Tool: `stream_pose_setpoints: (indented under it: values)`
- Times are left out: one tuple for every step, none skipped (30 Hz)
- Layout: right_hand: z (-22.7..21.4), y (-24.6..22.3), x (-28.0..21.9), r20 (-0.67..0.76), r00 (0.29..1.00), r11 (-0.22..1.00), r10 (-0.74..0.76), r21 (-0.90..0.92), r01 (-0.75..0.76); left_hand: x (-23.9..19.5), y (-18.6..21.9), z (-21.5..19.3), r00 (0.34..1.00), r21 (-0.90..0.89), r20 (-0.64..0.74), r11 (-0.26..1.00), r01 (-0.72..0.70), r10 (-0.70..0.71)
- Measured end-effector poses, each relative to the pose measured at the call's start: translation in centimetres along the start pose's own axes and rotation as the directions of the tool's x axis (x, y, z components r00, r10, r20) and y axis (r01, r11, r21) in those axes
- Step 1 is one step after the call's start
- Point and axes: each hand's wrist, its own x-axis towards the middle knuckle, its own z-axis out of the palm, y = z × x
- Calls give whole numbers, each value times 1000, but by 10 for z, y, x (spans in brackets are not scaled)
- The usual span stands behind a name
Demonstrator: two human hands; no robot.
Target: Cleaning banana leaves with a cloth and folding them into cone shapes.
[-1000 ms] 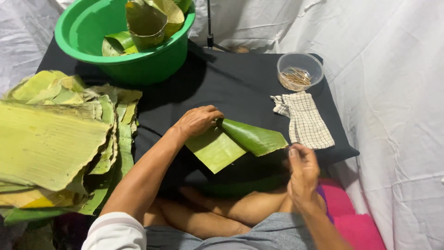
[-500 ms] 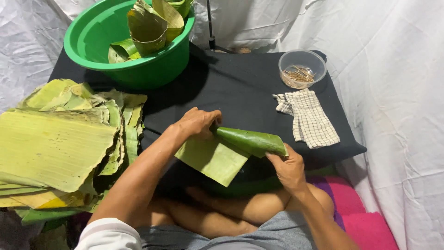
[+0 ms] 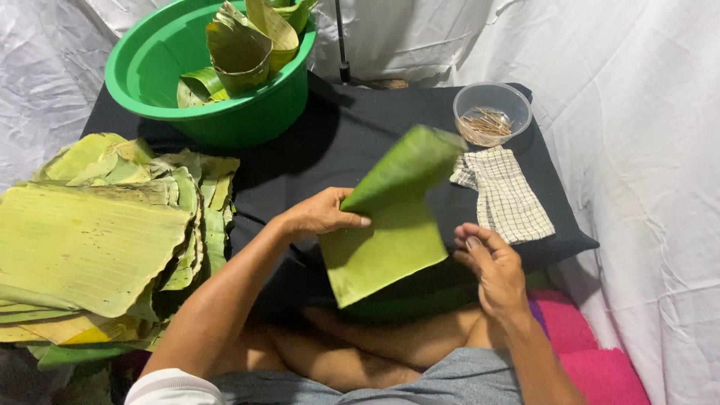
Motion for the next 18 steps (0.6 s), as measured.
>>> stream_pose_setpoints:
  values:
    - [2, 5, 0, 2, 1000, 1000, 0, 1, 0, 6, -10, 5, 1000, 0, -3, 1000, 0, 0]
    - [4, 9, -1, 43, 999, 997, 27, 72, -30, 12, -19, 11, 998, -238, -69, 971, -27, 10]
    - [6, 14, -2, 85, 995, 988, 51, 142, -63, 18, -29, 16, 991, -461, -136, 885, -67, 5]
    - [18, 6, -7, 87, 995, 988, 51, 142, -63, 18, -22, 26, 990, -461, -138, 885, -68, 5]
    - [29, -2, -12, 141, 990, 985, -1, 170, -24, 19, -14, 36, 986, -571, -165, 817, -81, -17]
    - [41, -10, -17, 192, 980, 980, -53, 200, 14, 19, -5, 46, 981, -671, -188, 735, -97, -42]
    - [44, -3, -14, 193, 980, 980, -56, 200, 17, 24, -10, 53, 981, -671, -189, 735, -100, -39]
    - [47, 3, -10, 209, 975, 988, -81, 148, 51, 30, -15, 59, 973, -686, -220, 720, -107, -64]
    - [50, 9, -6, 225, 969, 992, -106, 97, 86, 36, -20, 66, 964, -700, -250, 705, -115, -91]
    - [55, 13, -3, 226, 968, 991, -109, 98, 89, 38, -26, 74, 964, -698, -251, 706, -117, -88]
    - [61, 17, 1, 230, 966, 990, -116, 101, 95, 41, -31, 81, 941, -619, -332, 768, -165, -65]
    - [66, 20, 5, 234, 964, 989, -123, 105, 101, 45, -37, 89, 912, -530, -409, 822, -207, -34]
    - [75, 14, 2, 233, 964, 989, -127, 107, 105, 44, -35, 92, 912, -527, -409, 824, -209, -30]
    - [83, 7, -1, 241, 960, 987, -141, 109, 118, 43, -34, 95, 886, -340, -463, 930, -139, -37]
    - [90, 1, -4, 248, 956, 985, -155, 111, 131, 42, -33, 99, 856, -142, -516, 989, -50, -30]
    - [97, -4, -5, 248, 956, 984, -160, 113, 135, 33, -20, 101, 856, -138, -516, 989, -54, -26]
    - [103, -10, -6, 248, 954, 982, -170, 119, 144, 25, -7, 103, 865, -126, -502, 990, -65, -7]
    - [109, -15, -7, 248, 952, 980, -180, 125, 153, 16, 5, 105, 873, -114, -488, 991, -76, 11]
